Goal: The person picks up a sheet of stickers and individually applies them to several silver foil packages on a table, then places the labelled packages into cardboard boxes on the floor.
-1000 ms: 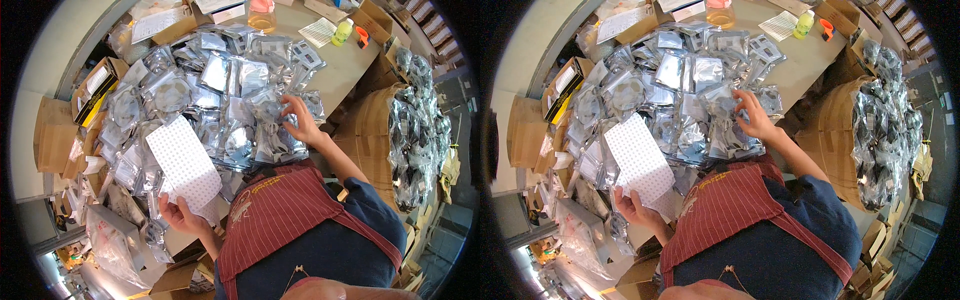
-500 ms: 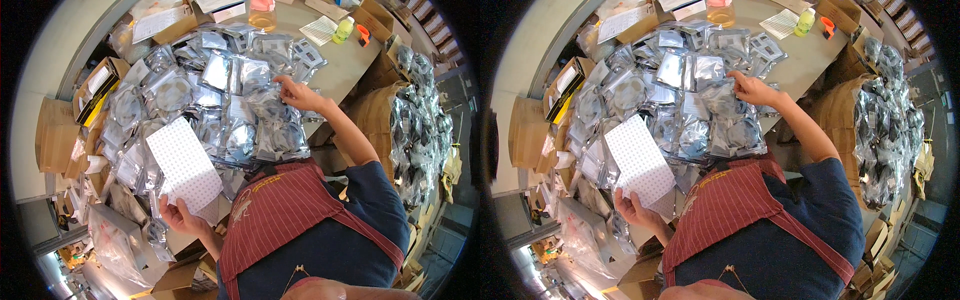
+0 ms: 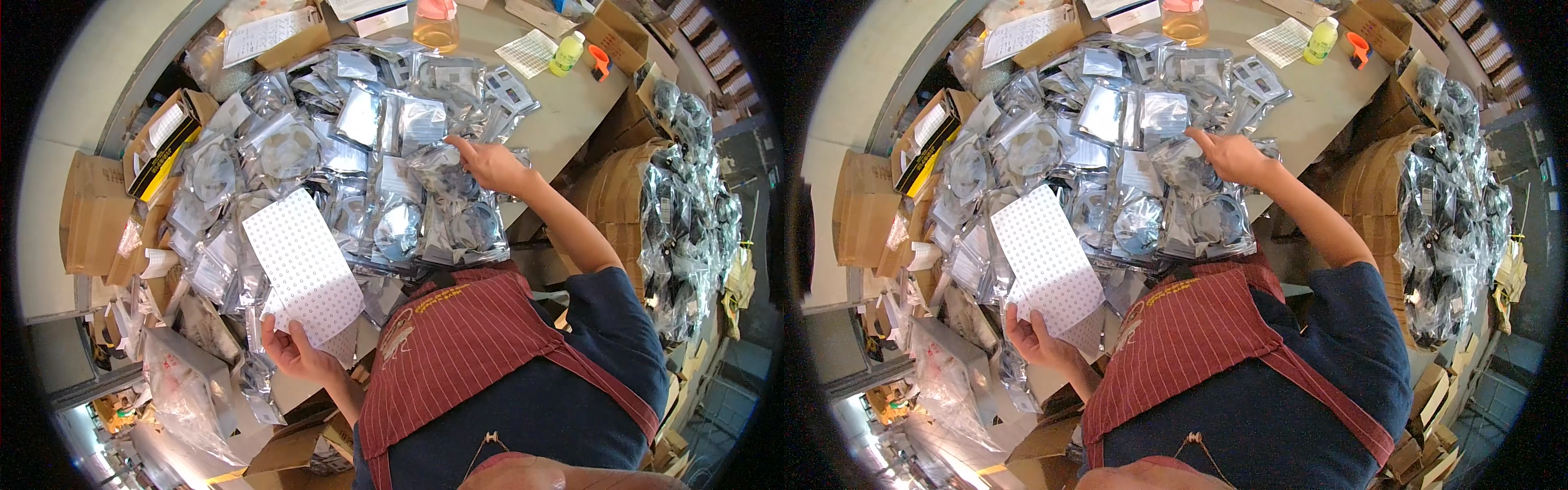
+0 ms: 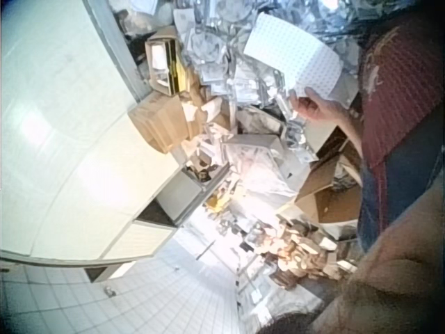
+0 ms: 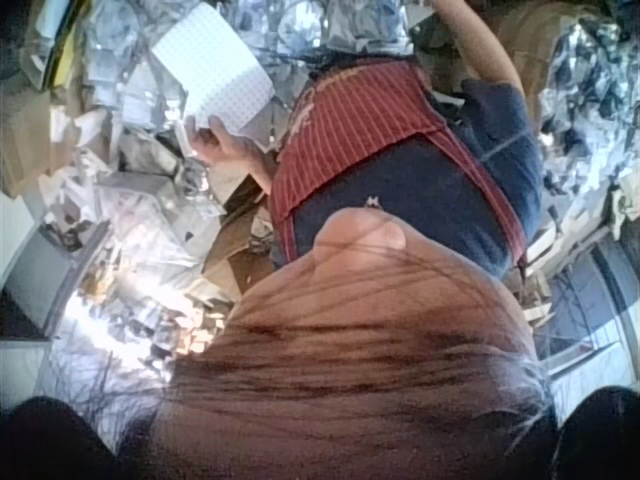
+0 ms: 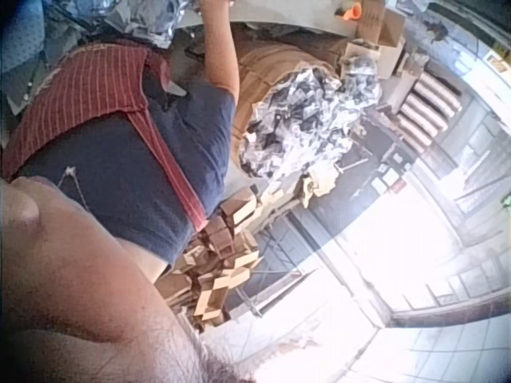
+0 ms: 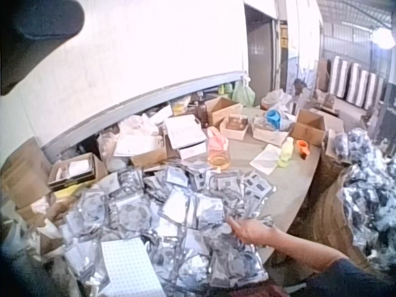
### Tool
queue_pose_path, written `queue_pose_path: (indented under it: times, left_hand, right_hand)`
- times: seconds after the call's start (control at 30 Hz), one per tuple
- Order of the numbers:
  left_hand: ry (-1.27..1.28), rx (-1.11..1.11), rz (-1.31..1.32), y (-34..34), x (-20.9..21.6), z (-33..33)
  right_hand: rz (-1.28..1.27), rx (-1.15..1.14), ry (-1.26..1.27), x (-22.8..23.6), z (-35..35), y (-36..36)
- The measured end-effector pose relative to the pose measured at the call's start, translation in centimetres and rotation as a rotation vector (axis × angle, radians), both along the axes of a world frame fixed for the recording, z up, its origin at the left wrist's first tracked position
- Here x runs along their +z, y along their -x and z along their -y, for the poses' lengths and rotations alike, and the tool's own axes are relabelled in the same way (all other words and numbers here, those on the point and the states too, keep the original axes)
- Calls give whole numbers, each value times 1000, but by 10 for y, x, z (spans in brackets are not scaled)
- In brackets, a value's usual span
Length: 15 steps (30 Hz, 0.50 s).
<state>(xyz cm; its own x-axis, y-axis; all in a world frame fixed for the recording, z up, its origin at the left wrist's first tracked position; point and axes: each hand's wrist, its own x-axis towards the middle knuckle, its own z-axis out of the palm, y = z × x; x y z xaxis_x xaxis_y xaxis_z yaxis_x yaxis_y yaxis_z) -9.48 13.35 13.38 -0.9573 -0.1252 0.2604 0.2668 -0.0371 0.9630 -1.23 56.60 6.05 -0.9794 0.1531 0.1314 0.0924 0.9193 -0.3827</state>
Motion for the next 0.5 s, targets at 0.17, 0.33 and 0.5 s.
queue_pose_path:
  times: [0.17,0.33,0.5]
  left_hand:
    - [17,-4,-1,1,-6,8]
    - [28,-9,-28,3,-8,9]
    - [20,7,-29,4,-11,12]
  right_hand:
    - [-88,-114,-38,10,-1,1]
    - [-104,-70,498,27,-3,6]
    - [196,-10,660,30,2,15]
